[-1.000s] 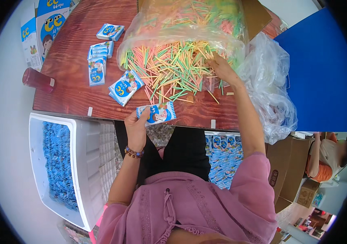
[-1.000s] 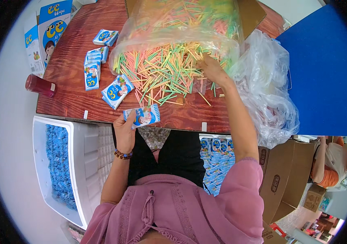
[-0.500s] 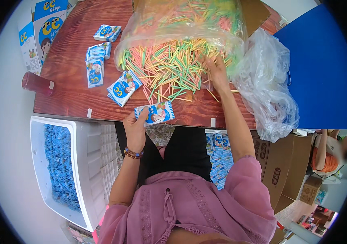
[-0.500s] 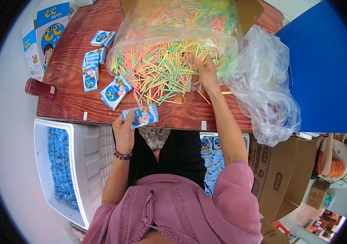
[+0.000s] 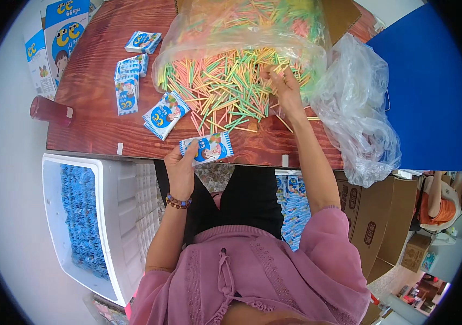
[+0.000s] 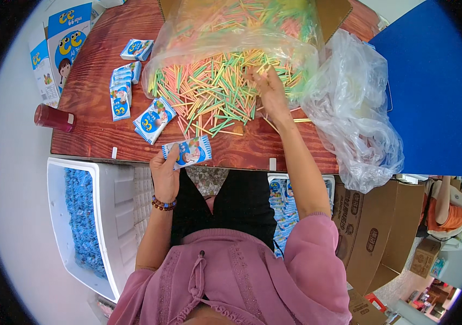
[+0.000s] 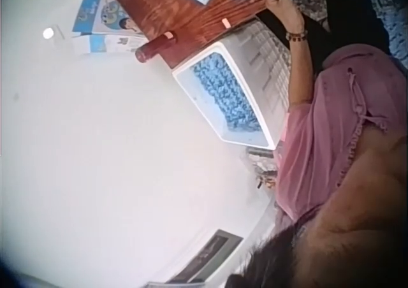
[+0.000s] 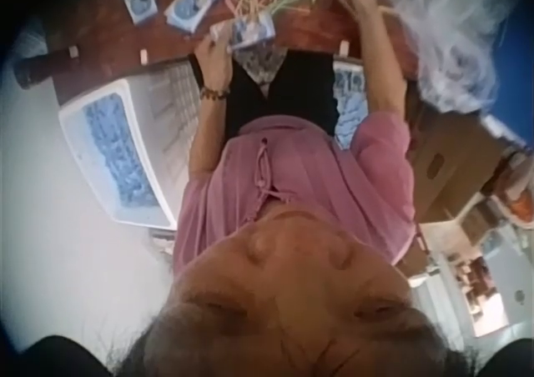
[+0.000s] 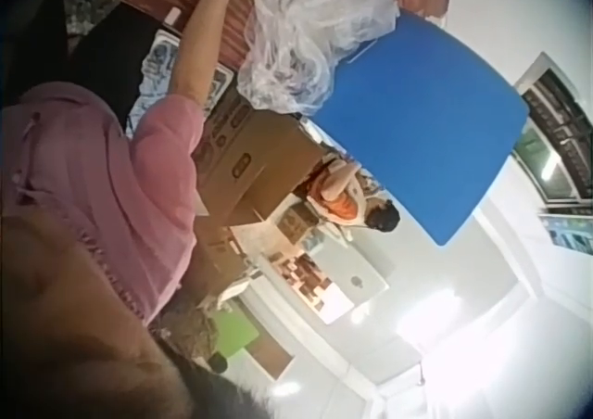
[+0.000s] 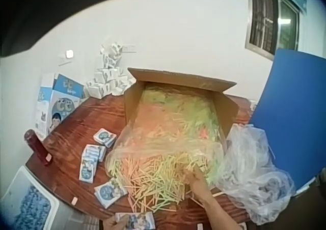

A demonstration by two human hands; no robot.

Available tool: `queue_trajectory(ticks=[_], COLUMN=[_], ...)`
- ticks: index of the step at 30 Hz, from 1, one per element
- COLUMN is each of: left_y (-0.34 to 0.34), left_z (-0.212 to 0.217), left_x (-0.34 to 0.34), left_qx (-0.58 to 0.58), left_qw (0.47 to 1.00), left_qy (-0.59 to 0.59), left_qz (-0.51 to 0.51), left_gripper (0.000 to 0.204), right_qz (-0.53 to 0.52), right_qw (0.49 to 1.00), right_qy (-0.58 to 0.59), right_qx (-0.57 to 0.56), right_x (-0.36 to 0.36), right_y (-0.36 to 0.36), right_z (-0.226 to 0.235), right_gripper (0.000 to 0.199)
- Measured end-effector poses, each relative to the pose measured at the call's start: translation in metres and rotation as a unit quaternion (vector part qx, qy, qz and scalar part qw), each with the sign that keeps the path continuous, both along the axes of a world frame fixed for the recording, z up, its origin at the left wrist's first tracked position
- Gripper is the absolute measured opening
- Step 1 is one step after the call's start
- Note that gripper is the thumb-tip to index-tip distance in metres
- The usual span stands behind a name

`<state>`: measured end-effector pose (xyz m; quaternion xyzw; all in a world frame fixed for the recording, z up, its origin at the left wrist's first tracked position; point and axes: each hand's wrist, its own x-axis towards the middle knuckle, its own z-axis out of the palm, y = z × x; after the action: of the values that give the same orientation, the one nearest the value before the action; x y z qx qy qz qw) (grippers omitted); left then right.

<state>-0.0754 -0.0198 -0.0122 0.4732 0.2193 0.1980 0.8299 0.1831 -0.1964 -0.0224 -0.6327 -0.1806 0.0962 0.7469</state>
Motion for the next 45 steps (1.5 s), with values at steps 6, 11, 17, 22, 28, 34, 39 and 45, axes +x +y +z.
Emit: queue_trajectory(ticks=[6,11,17,22,28,34,39,45], left_y=[0.002,0.002,-0.001,0.000,0.002,-0.001,-0.005,-0.010], left_z=[-0.003,0.002,0.004,0.003,0.003,0.018,0.030,0.029], left_x=[0.000,-0.002,0.002,0.001,-0.002,0.007,0.027,0.032], left_qx=[0.004,-0.009,-0.048,-0.045,-0.049,-0.110,-0.154,-0.174], left_qw=[1.000,1.000,0.998,0.999,0.999,0.993,0.985,0.979], left_qy=[0.011,-0.017,-0.025,-0.018,-0.022,-0.027,-0.028,-0.077], left_qz=[0.002,-0.001,0.016,0.023,0.007,0.035,0.070,0.068], left_gripper=[0.012,0.013,0.013,0.013,0.012,0.015,0.019,0.019], right_qz=[0.006,0.027,0.004,-0.016,0.036,0.095,0.098,0.046], right_qw=[0.996,0.983,0.983,0.967,0.954,0.899,0.887,0.905], right_qy=[-0.028,-0.134,0.084,0.155,0.179,0.213,0.178,0.101], right_qx=[-0.083,-0.126,0.165,0.203,0.240,0.371,0.416,0.411], right_x=[-0.019,-0.013,0.009,0.005,0.010,-0.008,-0.064,-0.114], right_y=[0.013,0.010,0.012,0.019,0.016,0.025,0.056,0.083], right_z=[0.012,0.006,0.016,0.011,0.007,0.032,0.060,0.078], right_gripper=[0.015,0.016,0.017,0.016,0.016,0.011,0.008,0.007])
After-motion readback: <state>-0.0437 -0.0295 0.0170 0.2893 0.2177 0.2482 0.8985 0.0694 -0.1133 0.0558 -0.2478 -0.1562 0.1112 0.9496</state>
